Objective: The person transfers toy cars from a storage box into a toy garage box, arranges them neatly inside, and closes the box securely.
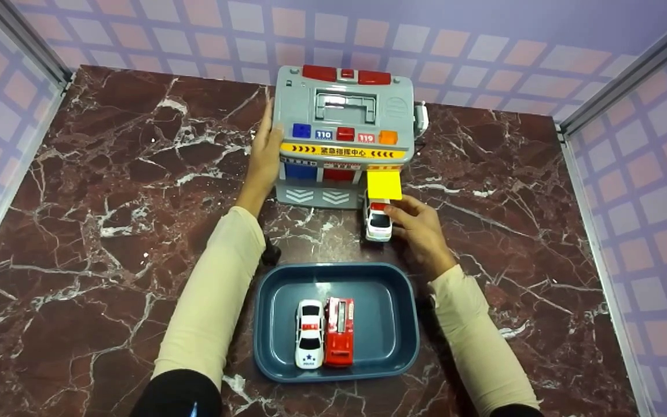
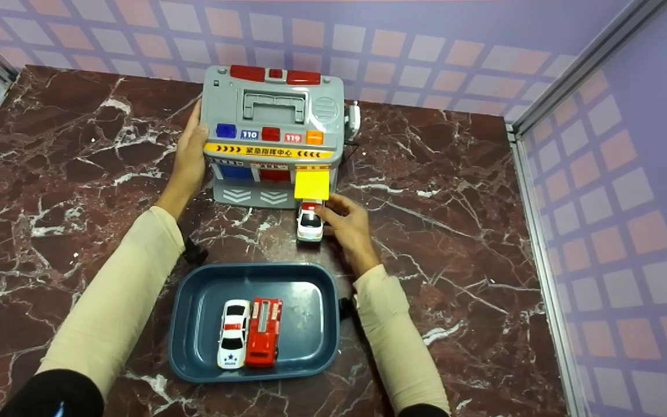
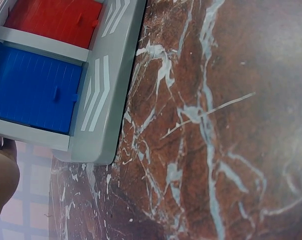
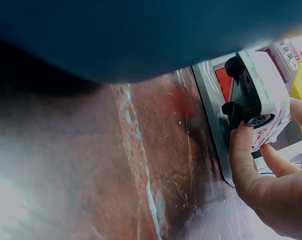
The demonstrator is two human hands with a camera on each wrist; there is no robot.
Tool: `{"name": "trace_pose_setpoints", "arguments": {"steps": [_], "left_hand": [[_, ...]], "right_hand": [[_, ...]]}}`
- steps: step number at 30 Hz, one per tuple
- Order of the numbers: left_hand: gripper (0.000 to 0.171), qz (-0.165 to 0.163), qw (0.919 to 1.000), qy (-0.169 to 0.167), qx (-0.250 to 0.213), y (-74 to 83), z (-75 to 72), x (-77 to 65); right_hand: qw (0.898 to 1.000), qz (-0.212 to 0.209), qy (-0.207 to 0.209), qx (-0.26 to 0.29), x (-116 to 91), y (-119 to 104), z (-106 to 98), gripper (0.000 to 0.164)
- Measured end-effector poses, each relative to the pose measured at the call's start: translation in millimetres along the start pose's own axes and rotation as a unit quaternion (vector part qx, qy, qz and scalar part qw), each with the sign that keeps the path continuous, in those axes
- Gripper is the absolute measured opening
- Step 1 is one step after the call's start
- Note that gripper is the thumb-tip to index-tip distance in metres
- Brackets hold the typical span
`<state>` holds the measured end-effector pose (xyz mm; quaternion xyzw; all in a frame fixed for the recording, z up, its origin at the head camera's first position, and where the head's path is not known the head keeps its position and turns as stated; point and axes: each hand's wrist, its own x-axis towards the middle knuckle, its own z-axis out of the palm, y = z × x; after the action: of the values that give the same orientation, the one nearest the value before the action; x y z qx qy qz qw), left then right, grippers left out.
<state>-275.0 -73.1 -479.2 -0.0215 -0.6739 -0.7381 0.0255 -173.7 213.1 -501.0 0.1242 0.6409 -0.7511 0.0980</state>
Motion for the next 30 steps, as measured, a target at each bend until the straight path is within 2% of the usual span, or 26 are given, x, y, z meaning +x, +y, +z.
{"name": "trace_pose_setpoints", "arguments": {"steps": [4,12,21,25,30], "left_hand": [[0.059,0.004,1.0,0.002,-0.001,-1.1,-0.3,-0.9],[0.06,0.008,0.9995,0.007,0.029,-0.9,0.3,-2.6],[0.058,0.024,0.9997,0.001,0.001,-2.3,0.6,-0.7],[0.058,0.015,0.9999,-0.001,0.0,4.4,1.4,-4.0],[0.058,0.002,1.0,-0.002,0.003,22.4,3.9,-14.8]], "right_hand": [[1.0,-0.001,0.003,0.002,0.5,0.0,0.8,0.039],[1.0,-0.003,0.005,-0.002,1.8,1.8,1.1,0.042],[1.0,0.001,0.018,0.002,4.2,2.9,0.7,0.043],[1.0,0.002,0.014,-0.013,4.9,1.9,0.6,0.045],[0.999,0.001,0.01,-0.031,5.3,0.8,0.6,0.049]]}}
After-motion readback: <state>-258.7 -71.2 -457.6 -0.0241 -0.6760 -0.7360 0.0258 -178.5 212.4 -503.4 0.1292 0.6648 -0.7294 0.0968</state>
